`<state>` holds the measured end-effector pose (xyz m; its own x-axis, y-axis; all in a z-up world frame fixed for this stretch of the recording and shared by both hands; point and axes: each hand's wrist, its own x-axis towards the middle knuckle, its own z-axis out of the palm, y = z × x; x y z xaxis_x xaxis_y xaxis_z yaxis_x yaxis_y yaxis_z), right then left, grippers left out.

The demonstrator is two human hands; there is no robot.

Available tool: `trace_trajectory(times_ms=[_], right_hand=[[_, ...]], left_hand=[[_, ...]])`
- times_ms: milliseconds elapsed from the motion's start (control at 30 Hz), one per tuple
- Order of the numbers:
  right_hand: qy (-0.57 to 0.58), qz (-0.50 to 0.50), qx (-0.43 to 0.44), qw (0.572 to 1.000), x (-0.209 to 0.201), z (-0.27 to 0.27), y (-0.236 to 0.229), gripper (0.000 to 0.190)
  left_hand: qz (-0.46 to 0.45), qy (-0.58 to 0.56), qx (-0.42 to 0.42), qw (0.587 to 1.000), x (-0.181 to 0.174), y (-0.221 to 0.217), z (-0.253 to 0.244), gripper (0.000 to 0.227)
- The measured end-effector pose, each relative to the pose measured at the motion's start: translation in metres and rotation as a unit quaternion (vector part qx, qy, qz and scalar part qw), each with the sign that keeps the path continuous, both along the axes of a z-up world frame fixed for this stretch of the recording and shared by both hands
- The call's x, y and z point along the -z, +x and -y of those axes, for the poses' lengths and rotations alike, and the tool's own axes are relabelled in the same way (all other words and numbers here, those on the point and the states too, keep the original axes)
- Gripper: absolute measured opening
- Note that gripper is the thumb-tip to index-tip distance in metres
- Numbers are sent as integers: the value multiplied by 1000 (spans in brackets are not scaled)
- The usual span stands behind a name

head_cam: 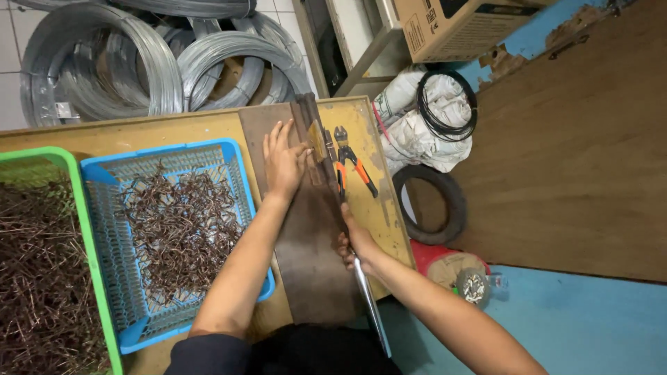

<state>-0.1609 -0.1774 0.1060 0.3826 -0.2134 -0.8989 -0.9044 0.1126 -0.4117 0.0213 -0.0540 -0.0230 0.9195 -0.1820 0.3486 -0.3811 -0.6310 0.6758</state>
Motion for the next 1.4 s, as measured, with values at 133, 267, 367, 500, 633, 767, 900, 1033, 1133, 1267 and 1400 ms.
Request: trace_trajectory(times_ms=[133,267,367,500,633,767,900,1033,1133,1267,1400], right_hand=[[-17,2,-9,1000,-3,-4,2,80],[-50,1,-13,999,-5,-9,2,79],[-84,8,-13,996,-1,-9,0,77],[-114,18,-12,993,17,1,-1,76],[-135,31,-7,990,37,7,-3,78],[-159,49,-6,986,37,4,-7,80],[-181,28,4,983,36,2,-6,74],[-207,50,-13,977,54,10,-13,76],[-156,86,-105,978,58,19,-12,75],[-158,63,-91,981,49,14,-9,74],[-130,27,-26,991,19,-3,-1,71]], left_hand=[[-2,0,14,1000,-1,3,-1,10],[2,4,13,1000,-4,2,-2,10],[-4,-14,19,1000,-6,1,-3,11],[7,-10,23,1000,-4,2,-2,13],[20,-13,31,999,-9,5,-4,12],[41,-8,40,998,-11,4,-6,10],[46,-1,37,998,-9,4,-6,9],[43,1,35,998,-17,1,-6,10],[72,-26,39,996,-19,2,-6,13],[75,-24,56,995,-20,2,-7,14],[47,-13,52,997,-27,-2,-6,19]])
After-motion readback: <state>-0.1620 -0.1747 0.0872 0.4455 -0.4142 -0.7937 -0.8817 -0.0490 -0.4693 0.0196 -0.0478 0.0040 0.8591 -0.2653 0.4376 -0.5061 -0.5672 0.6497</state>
